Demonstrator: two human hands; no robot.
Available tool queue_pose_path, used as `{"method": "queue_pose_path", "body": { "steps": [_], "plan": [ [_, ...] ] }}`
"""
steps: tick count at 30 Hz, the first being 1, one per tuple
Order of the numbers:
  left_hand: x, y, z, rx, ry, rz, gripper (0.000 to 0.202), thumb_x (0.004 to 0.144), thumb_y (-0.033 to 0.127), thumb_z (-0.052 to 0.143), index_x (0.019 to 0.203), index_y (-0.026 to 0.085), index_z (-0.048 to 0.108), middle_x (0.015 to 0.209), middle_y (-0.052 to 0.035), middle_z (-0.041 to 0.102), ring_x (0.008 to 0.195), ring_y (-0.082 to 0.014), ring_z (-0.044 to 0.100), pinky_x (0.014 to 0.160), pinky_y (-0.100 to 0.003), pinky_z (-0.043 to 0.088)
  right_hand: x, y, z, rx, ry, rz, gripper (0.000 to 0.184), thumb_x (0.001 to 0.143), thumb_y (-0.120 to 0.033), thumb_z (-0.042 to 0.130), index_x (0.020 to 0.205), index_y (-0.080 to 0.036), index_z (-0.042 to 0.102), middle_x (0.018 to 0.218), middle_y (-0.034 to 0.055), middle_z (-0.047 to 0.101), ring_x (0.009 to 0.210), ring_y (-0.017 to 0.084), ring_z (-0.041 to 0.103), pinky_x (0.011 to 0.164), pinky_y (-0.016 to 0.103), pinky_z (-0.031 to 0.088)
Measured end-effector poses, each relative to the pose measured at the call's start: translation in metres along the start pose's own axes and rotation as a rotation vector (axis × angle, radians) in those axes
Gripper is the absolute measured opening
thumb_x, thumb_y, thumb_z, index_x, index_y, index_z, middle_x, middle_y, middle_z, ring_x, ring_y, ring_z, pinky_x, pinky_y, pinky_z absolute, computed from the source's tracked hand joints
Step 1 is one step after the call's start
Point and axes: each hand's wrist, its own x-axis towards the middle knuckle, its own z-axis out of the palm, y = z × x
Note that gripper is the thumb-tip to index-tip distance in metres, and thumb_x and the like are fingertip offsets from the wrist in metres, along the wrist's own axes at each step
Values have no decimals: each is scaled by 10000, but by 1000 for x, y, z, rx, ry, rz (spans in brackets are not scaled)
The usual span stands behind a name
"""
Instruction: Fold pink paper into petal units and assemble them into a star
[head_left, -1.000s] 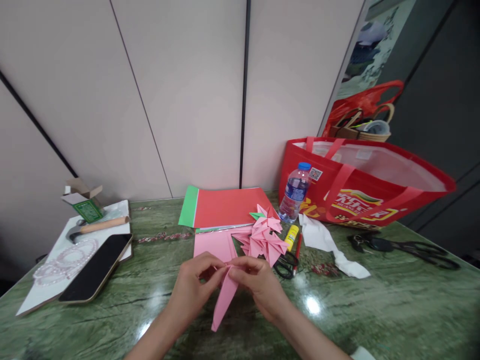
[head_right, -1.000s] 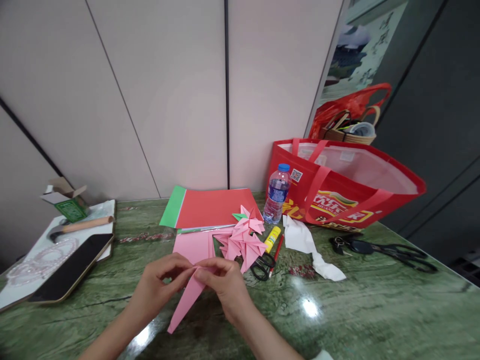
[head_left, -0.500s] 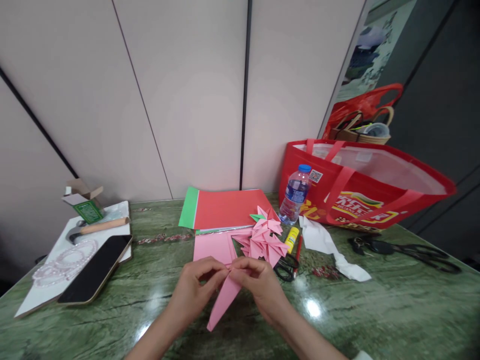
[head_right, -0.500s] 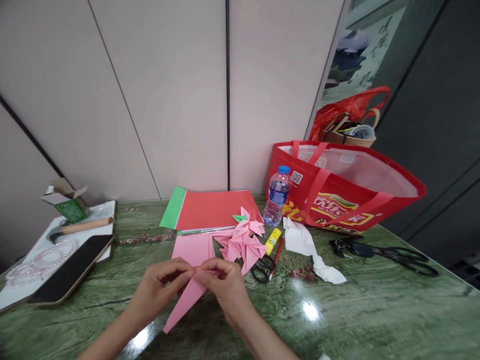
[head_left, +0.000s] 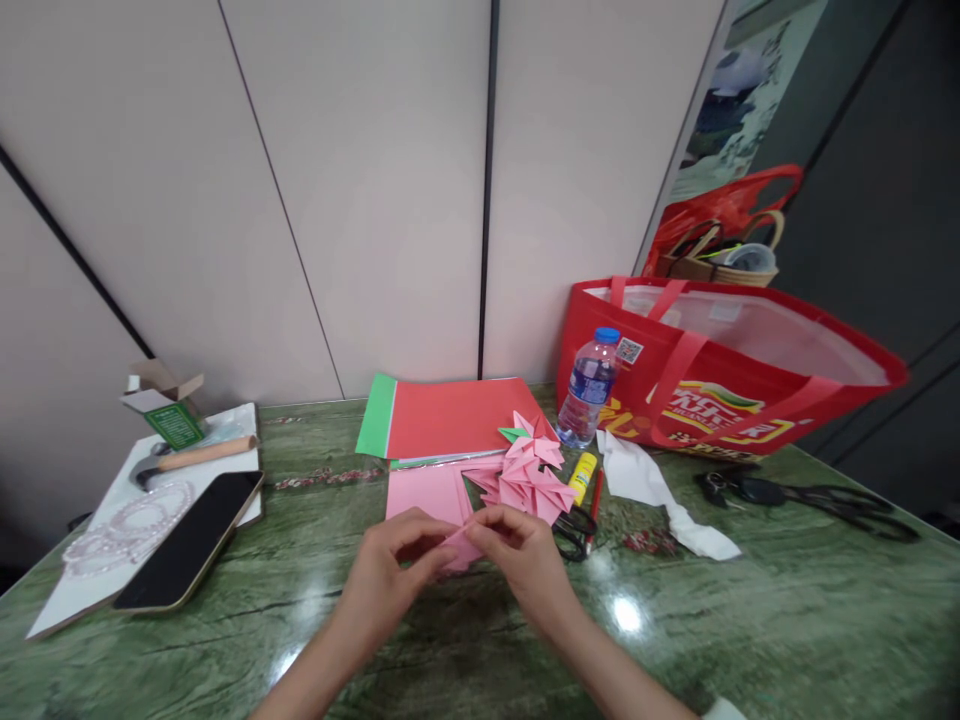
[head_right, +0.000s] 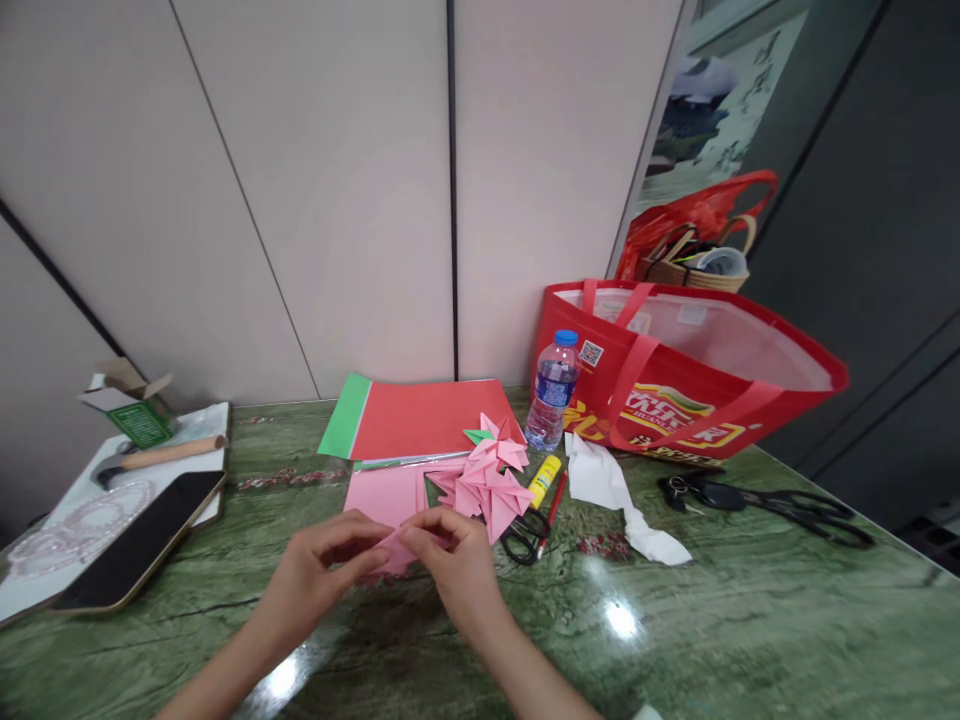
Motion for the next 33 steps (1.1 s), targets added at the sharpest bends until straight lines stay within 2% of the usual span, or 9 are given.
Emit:
{"method": "queue_pose_path", "body": {
  "steps": [4, 10, 15, 21, 33],
  "plan": [
    [0, -5, 0, 100, 65, 46, 116, 707, 241, 615, 720, 171, 706, 615, -25, 651, 561, -135, 569, 509, -210, 442, -1, -4, 0, -56, -34, -61, 133, 655, -307, 670, 660, -175, 669, 656, 20, 638, 638, 159, 556, 596, 247, 429],
    [0, -10, 0, 149, 42, 102, 124, 728, 240, 600, 759, 192, 710, 647, -24, 677, 592, -142, 595, 558, -219, 455, -1, -3, -2, -108, -63, -147, 65, 672, -255, 673, 672, -194, 691, 685, 29, 649, 684, 171, 567, 638, 258, 431],
    [0, -5, 2, 91, 33, 26, 122, 712, 251, 609, 738, 170, 697, 682, -36, 681, 621, -148, 597, 560, -221, 472, -3, -4, -1, -124, -70, -149, 69, 692, -250, 655, 672, -195, 691, 670, 26, 629, 662, 166, 559, 606, 252, 427],
    [0, -6, 4, -102, 1, -96, 140, 694, 258, 609, 725, 153, 696, 620, -13, 607, 418, -94, 515, 399, -201, 428, -5, -6, -1, -186, -74, -154, 90, 718, -253, 627, 676, -179, 657, 672, 16, 609, 666, 152, 539, 615, 238, 405],
    [-2, -11, -3, 169, -33, 88, 201, 785, 257, 529, 831, 182, 709, 592, -11, 569, 473, -101, 523, 479, -201, 399, -5, -5, 0, -231, -76, -187, 120, 724, -262, 616, 690, -147, 628, 666, 18, 607, 642, 140, 534, 589, 226, 395]
  ]
}}
